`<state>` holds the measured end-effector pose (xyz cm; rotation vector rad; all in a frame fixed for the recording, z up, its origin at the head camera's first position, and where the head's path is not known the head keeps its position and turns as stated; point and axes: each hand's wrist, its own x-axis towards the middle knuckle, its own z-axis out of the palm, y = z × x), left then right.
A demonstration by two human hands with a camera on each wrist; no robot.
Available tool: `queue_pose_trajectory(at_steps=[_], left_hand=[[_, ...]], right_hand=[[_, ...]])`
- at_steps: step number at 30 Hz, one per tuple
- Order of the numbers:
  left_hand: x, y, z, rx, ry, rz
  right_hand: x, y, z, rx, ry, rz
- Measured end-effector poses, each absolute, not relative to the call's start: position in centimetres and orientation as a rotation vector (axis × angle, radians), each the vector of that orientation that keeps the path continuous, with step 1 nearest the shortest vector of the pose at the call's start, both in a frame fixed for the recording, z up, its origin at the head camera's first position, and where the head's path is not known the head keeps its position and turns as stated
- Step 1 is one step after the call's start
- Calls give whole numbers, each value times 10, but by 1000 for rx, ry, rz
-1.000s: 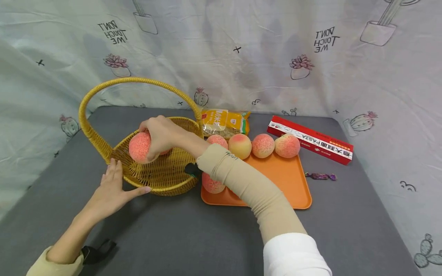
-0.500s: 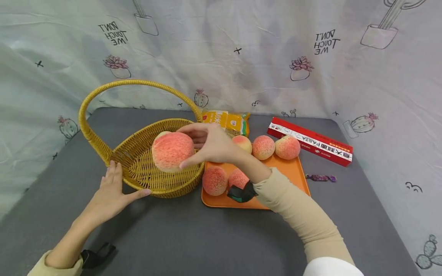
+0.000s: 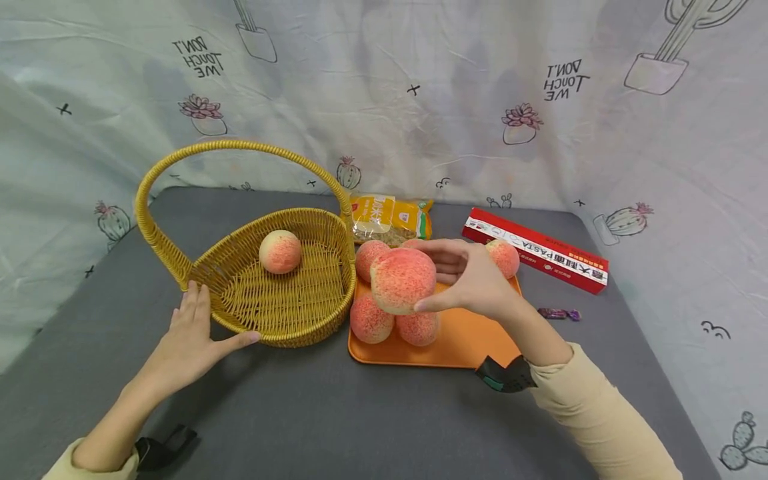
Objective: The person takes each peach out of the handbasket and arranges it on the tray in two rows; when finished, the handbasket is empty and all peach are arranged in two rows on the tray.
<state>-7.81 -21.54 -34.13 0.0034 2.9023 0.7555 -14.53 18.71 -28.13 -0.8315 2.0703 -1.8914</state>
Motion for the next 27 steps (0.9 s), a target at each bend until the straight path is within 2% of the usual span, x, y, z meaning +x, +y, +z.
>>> queue_pose_trajectory(at_steps=[8,14,20,27], left_hand=[[-78,-216,-342,-6,2891,767],[-78,-216,-343,0,2887,770],[-77,-215,-343,-2,2886,775],[-78,-215,-341,2,2878,759]], right_hand=[[-131,225,-299,-736,2118,-1965],[-128,248,-316,-510,2214,-1981],[-127,260,-332,-310,2599,-1539],[-126,256,-345,-298,2814,-1095]])
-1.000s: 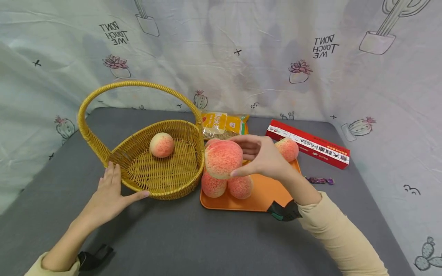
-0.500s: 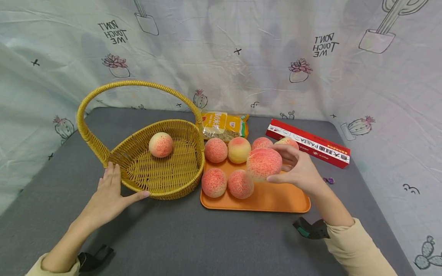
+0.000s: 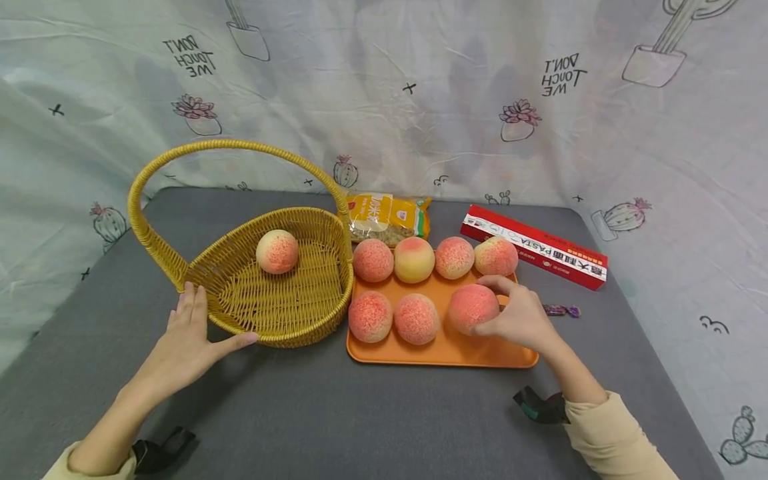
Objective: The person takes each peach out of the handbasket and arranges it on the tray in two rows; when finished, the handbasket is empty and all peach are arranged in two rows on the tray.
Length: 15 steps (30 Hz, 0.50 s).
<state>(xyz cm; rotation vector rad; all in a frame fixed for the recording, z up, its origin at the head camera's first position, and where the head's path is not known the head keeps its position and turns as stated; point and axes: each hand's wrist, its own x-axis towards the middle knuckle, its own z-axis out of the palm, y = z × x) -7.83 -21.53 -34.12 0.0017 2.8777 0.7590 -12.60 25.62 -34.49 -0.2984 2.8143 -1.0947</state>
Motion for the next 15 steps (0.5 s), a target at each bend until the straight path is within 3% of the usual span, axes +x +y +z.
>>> queue_pose_trajectory(at_steps=[9,15], left_hand=[[-78,-216,-341,-7,2870,764],[-79,-216,-342,2,2871,768]], right_hand=[[-123,243,-351,-493,2873,-881],[-123,248,-349,-459,2775,-905]])
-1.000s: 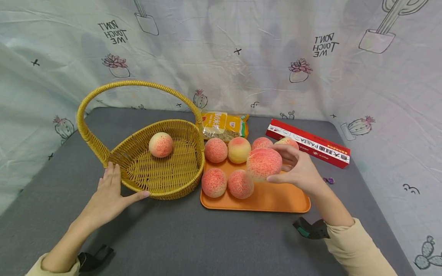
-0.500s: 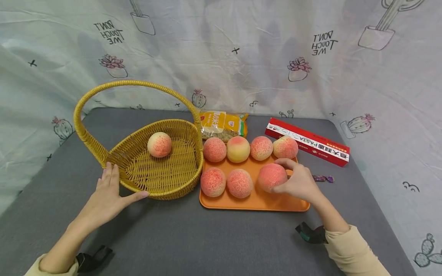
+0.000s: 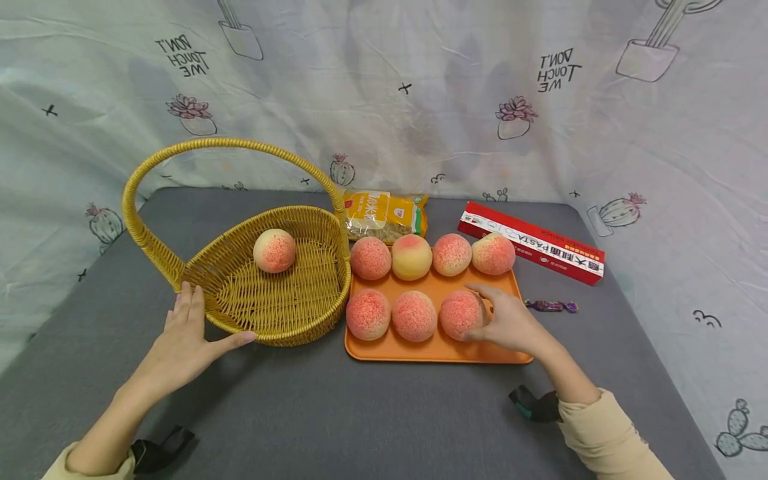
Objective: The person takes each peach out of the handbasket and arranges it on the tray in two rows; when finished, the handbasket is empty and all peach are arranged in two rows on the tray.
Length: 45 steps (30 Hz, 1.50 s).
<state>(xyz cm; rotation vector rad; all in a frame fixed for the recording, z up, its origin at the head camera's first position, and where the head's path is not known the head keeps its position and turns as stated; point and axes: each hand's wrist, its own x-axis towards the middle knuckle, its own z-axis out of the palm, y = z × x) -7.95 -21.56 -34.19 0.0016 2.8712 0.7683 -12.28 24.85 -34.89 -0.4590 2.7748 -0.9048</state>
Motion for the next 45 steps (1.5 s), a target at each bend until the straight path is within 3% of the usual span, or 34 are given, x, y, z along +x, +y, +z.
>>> queue_pose_trajectory(at_steps=[18,29,35,45], left_hand=[[-80,-215,-341,-2,2872,753],[-80,-216,-340,9,2872,780],[-79,-215,-340,15,2880,776],[-79,-215,-341,18,2880,778]], right_hand=[[-128,250,-358,-446,2605,-1094],[-132,242,-322,-517,2682,-964],[-134,214,-294,-635,2712,-1074],[-138,120,-271,-1119,2549,-1097]])
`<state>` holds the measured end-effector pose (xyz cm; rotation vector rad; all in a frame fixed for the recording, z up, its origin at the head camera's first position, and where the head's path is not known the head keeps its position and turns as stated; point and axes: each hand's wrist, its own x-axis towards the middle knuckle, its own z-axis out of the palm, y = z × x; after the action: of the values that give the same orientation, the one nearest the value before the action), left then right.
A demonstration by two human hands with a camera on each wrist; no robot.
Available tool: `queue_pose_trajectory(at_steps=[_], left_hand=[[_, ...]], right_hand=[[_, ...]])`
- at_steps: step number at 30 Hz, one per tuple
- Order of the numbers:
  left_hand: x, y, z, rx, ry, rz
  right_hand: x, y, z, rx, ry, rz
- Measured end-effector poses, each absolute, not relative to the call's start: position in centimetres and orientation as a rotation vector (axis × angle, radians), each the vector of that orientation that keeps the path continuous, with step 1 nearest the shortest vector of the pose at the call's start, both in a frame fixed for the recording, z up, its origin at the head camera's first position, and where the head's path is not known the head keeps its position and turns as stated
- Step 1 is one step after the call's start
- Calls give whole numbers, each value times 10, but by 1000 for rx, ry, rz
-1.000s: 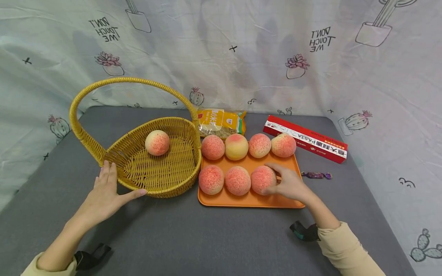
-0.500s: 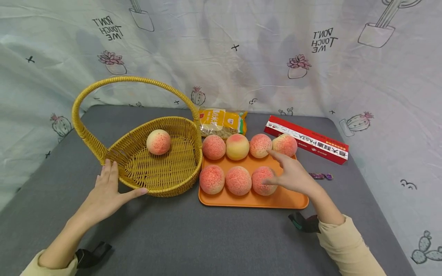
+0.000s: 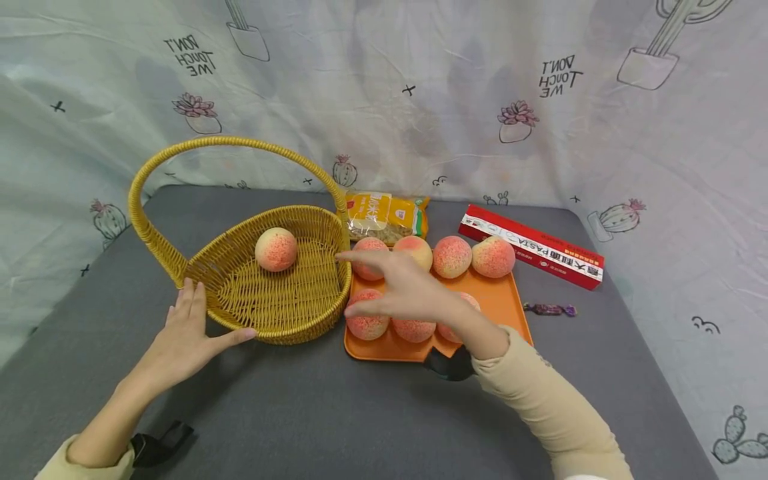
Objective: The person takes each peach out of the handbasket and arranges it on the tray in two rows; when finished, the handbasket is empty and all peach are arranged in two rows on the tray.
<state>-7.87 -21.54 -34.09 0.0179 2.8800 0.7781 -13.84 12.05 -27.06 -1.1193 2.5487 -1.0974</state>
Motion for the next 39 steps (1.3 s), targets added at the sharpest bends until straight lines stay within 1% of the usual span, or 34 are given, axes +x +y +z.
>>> queue_pose_trajectory(at_steps=[3,5,8,12,15,19,25,32,39], left_hand=[[-79,-217,-340,11,2874,774],[-80,-217,-340,8,2868,771],[-80,-217,-341,1,2865,769],[-79,-216,-342,-8,2865,777],[-80,-214,-343,-14,2861,791],[-80,-212,-343,-21,2859,800],[-80,-210,-343,-25,2859,788],[-79,-211,-342,-37,2865,780],[-78,-212,-339,-47,2881,761]], right_hand=[[-146,85,-264,-1204,2520,-964],[-157,64,-262,-1206,2525,-812],[-180,32,-264,-1151,2499,-514],[-209,-2,-273,-1176,2410,-222],[-225,-21,-277,-1240,2382,-158],[-239,-42,-279,-1234,2381,-203],[-251,-59,-293,-1096,2416,-171],[-264,-61,-317,-1112,2652,64],[-274,-54,-325,-962,2721,-74]])
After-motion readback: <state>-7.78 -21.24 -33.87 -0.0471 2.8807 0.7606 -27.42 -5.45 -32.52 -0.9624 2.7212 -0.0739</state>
